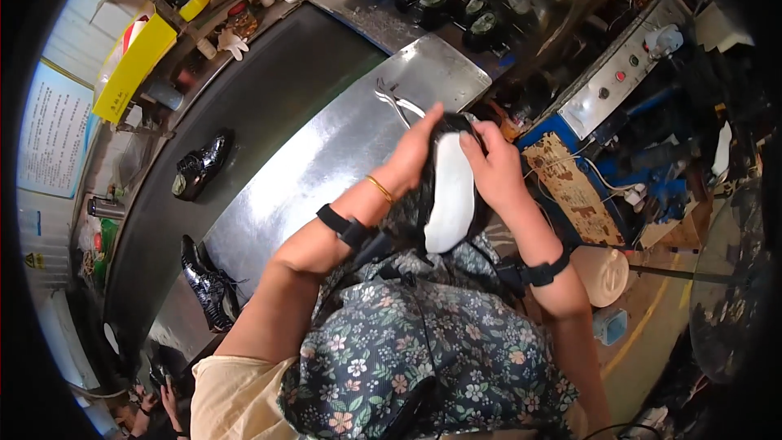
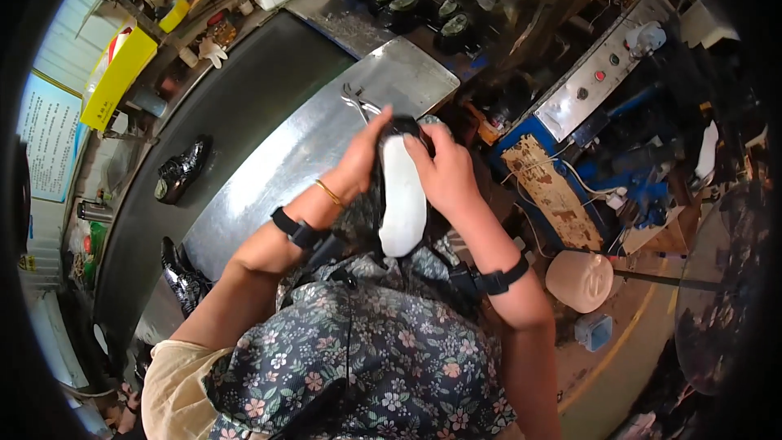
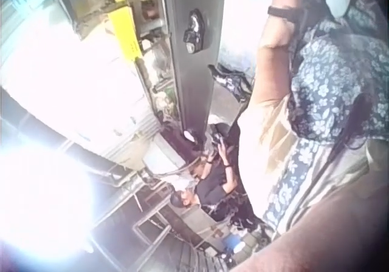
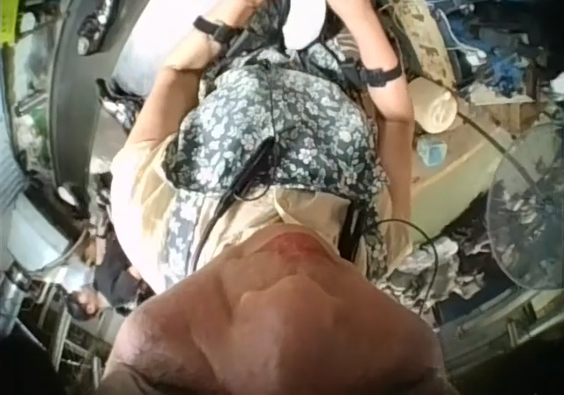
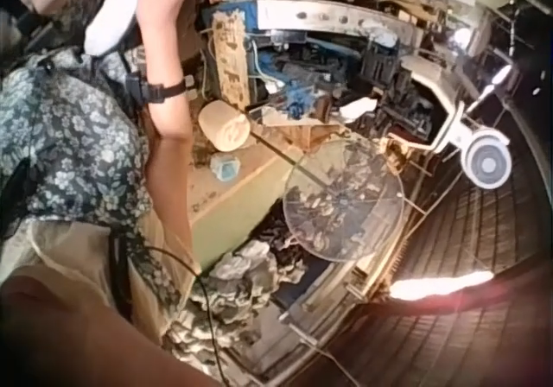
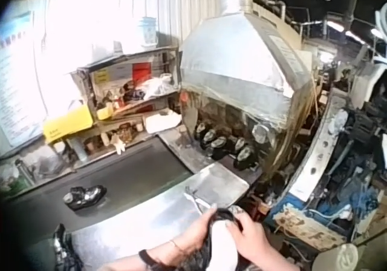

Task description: The recorder is seen assembling and stitching shoe uppers to soles in a factory setting.

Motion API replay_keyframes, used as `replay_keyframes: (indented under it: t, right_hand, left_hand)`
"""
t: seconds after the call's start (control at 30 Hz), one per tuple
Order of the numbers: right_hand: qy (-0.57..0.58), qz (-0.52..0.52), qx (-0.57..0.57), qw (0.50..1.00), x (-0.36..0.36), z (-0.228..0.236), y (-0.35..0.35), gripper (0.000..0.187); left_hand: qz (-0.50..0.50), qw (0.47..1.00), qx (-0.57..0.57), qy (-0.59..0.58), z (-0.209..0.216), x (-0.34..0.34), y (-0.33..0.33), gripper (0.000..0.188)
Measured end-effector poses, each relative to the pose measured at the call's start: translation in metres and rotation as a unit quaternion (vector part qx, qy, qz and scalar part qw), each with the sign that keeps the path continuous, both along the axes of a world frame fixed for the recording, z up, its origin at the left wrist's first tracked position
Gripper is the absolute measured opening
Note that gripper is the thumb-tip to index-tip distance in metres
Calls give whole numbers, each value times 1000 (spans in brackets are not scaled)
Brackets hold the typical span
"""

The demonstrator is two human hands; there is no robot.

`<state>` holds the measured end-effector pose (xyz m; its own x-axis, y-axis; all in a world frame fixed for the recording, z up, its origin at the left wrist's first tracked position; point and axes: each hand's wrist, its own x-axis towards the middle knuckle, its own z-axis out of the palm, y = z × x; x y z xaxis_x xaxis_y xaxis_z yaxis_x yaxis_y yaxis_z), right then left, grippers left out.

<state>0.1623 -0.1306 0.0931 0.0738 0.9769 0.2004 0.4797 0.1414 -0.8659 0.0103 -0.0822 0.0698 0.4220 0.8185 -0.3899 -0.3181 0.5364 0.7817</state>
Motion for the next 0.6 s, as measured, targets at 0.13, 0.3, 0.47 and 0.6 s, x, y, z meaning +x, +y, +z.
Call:
replay_keyframes:
  t: [0.13,0.3,0.47,0.6]
  right_hand:
    - [-160,145,49,975,31,8,12,45]
    - [-77,191,-35,978,43,-5,47,37]
    - [-160,168,-55,971,35,-26,68,36]
    - [-106,238,-50,964,38,-29,75,40]
  left_hand:
    - [-54,998,31,13,-31,17,8,53]
    - [-14,946,325,20,-30,16,13,65]
    - [-57,890,399,215,-46,8,16,94]
    - [-14,911,375,173,-56,4,12,84]
